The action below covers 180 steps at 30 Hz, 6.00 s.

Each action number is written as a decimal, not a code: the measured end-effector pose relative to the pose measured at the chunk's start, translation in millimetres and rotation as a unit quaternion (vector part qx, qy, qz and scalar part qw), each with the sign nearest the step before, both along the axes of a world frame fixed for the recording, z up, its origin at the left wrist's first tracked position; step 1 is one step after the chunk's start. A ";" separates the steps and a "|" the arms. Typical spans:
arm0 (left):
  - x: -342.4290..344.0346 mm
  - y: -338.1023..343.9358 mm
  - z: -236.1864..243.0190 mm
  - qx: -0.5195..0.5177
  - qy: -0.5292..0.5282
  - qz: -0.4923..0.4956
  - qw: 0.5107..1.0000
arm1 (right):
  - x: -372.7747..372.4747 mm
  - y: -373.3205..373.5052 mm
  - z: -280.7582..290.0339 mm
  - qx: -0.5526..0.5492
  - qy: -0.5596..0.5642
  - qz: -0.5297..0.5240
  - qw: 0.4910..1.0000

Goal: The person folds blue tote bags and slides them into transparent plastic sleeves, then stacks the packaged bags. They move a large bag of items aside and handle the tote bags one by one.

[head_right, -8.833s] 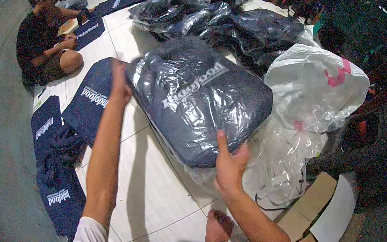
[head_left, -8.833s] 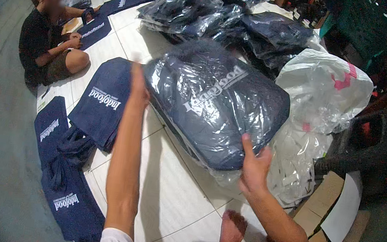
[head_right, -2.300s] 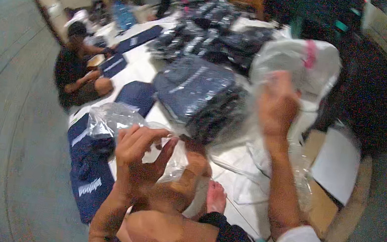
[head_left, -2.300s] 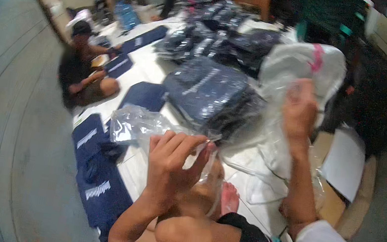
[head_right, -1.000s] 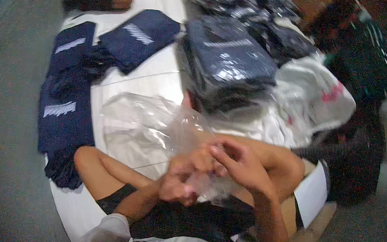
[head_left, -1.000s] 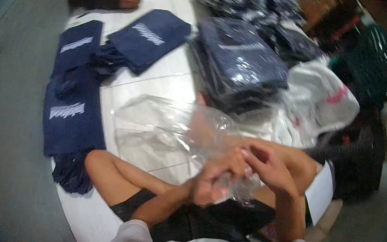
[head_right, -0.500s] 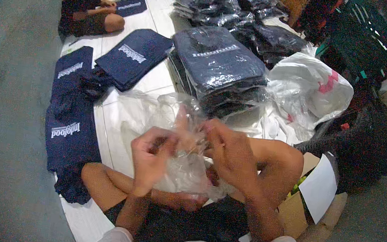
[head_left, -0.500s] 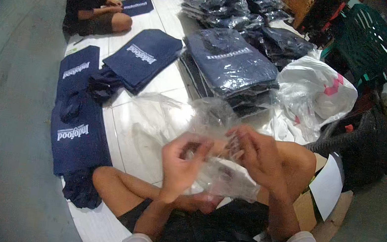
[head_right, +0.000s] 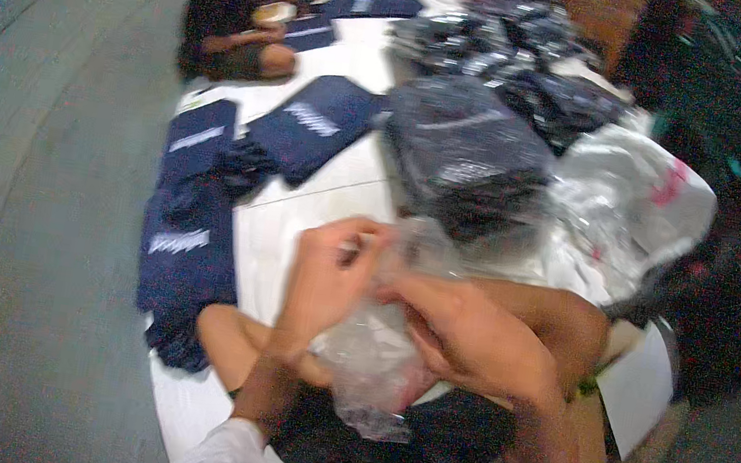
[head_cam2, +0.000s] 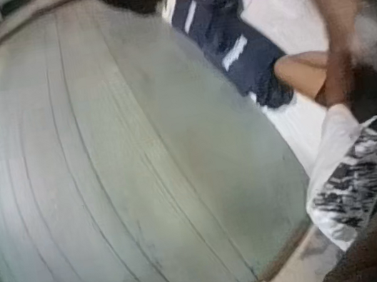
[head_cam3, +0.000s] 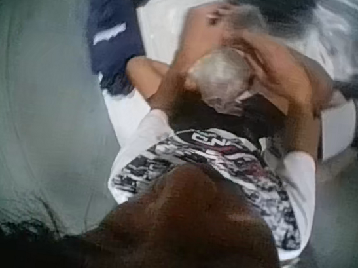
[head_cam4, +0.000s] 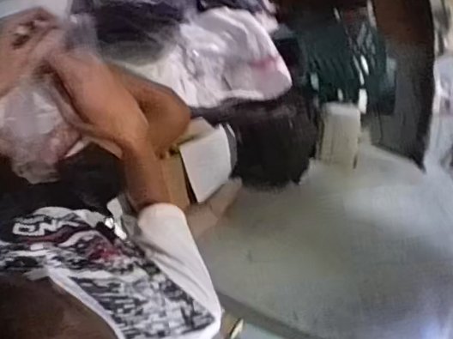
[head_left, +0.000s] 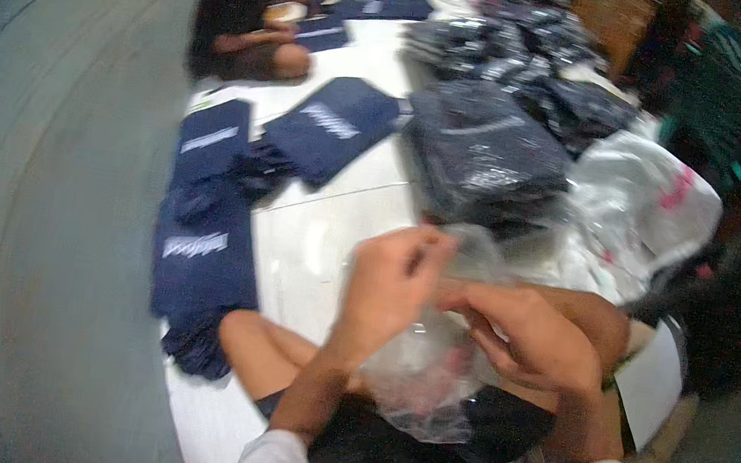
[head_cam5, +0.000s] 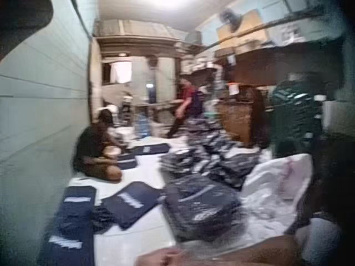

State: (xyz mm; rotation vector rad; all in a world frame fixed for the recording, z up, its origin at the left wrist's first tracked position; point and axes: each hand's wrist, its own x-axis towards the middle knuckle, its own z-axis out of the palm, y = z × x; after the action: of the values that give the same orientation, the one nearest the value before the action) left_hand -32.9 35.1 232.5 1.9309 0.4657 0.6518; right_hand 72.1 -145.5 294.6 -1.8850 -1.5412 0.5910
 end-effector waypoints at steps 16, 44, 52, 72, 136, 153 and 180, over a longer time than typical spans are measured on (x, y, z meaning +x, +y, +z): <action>40.2 81.6 75.6 0.206 0.013 -0.047 0.977 | -20.3 -0.7 5.0 0.115 -0.221 0.089 0.964; -37.4 17.2 -126.2 0.200 0.227 0.322 0.897 | -34.0 26.9 -209.2 0.065 -0.148 0.050 0.986; -28.1 70.1 -103.9 0.150 0.189 0.273 0.931 | -17.8 6.3 -193.8 0.085 -0.225 -0.016 0.970; -47.1 -29.7 -88.0 0.181 -0.078 0.193 0.961 | -12.1 -24.3 -174.1 0.141 -0.009 -0.132 0.981; 42.2 -102.6 -176.9 -0.071 -0.007 -0.083 0.994 | 27.7 -64.6 -183.8 0.068 0.333 -0.410 0.847; 33.9 -139.6 -254.1 0.166 0.145 -0.148 0.964 | 69.4 -99.8 -191.8 -0.090 -0.014 -0.415 0.905; 36.6 -121.0 -228.3 0.032 0.190 -0.155 0.969 | 77.9 -125.3 -197.9 0.073 0.093 -0.523 0.844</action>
State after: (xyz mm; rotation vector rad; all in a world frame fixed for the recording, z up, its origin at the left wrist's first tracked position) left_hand 3.7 -85.9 4.2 2.1397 0.3686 0.0932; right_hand 150.0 -270.9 96.7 -2.1025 -0.2593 0.1203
